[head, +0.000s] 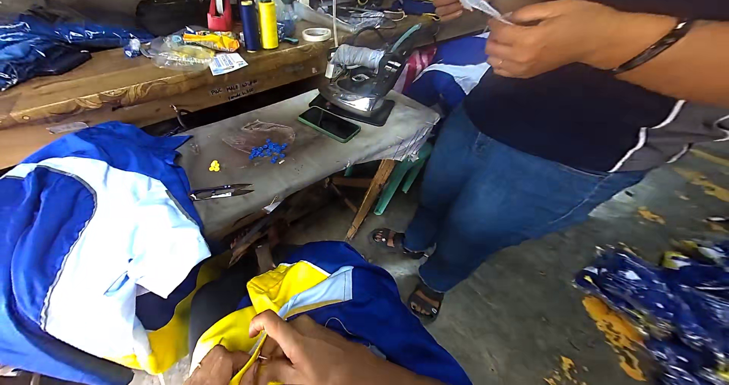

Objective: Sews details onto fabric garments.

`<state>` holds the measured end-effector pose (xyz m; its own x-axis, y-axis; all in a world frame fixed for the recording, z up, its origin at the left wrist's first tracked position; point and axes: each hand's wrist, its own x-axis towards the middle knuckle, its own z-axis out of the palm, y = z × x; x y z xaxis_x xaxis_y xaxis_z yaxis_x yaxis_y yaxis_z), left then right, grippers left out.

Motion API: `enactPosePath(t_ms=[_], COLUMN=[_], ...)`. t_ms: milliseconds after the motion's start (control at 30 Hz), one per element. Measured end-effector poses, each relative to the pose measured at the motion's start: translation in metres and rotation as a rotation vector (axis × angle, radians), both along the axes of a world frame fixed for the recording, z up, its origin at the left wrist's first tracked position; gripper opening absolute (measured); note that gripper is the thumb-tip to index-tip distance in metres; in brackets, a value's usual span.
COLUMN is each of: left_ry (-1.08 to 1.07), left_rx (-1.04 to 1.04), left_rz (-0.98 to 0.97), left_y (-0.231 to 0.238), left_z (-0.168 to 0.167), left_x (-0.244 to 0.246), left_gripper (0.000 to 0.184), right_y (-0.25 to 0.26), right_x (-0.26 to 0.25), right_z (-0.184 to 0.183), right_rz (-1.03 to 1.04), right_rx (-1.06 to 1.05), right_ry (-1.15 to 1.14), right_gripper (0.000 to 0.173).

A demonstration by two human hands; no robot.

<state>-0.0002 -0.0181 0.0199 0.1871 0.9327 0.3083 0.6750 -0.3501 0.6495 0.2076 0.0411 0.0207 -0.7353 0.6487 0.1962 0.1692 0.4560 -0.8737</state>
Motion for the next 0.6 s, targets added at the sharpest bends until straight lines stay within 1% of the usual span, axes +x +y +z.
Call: enactPosePath(t_ms=[33,67,133,167,200,267,333,400,500,567,600], left_ry=[0.043,0.088,0.154,0.174,0.183,0.174,0.167,0.166,0.116,0.074,0.059], left_rx=[0.048,0.101,0.186,0.216,0.243,0.289,0.306,0.297,0.226,0.173,0.147], left_rz=[-0.011,-0.019,-0.043,-0.061,-0.081,-0.122,-0.148,-0.146,-0.128,-0.104,-0.09], left_y=[0.0,-0.001,-0.004,-0.006,-0.007,-0.007,-0.007,-0.008,-0.009,-0.01,-0.009], left_z=[0.0,-0.001,-0.002,-0.002,-0.002,-0.002,-0.002,-0.001,-0.001,-0.001,-0.001], left_x=[0.0,0.0,0.0,-0.001,-0.002,-0.002,-0.003,-0.005,-0.007,-0.007,-0.007], left_gripper=[0.019,0.018,0.017,0.017,0.016,0.015,0.015,0.015,0.015,0.015,0.016], right_y=[-0.001,-0.002,0.0,0.006,0.014,0.031,0.042,0.046,0.041,0.033,0.03], right_x=[0.003,0.007,0.014,0.016,0.018,0.015,0.006,0.0,-0.001,-0.001,0.0], right_z=[0.007,0.016,0.03,0.034,0.037,0.033,0.023,0.016,0.008,0.003,0.0], right_rz=[-0.004,-0.021,-0.113,-0.141,-0.12,0.066,0.251,0.33,0.312,0.221,0.165], right_rx=[0.069,0.153,0.351,0.43,0.452,0.305,0.096,-0.065,-0.121,-0.135,-0.156], right_ry=[-0.057,-0.098,-0.132,-0.164,-0.205,-0.25,-0.205,-0.132,-0.03,0.072,0.164], right_gripper=[0.038,0.036,0.024,0.021,0.022,0.022,0.021,0.021,0.019,0.017,0.018])
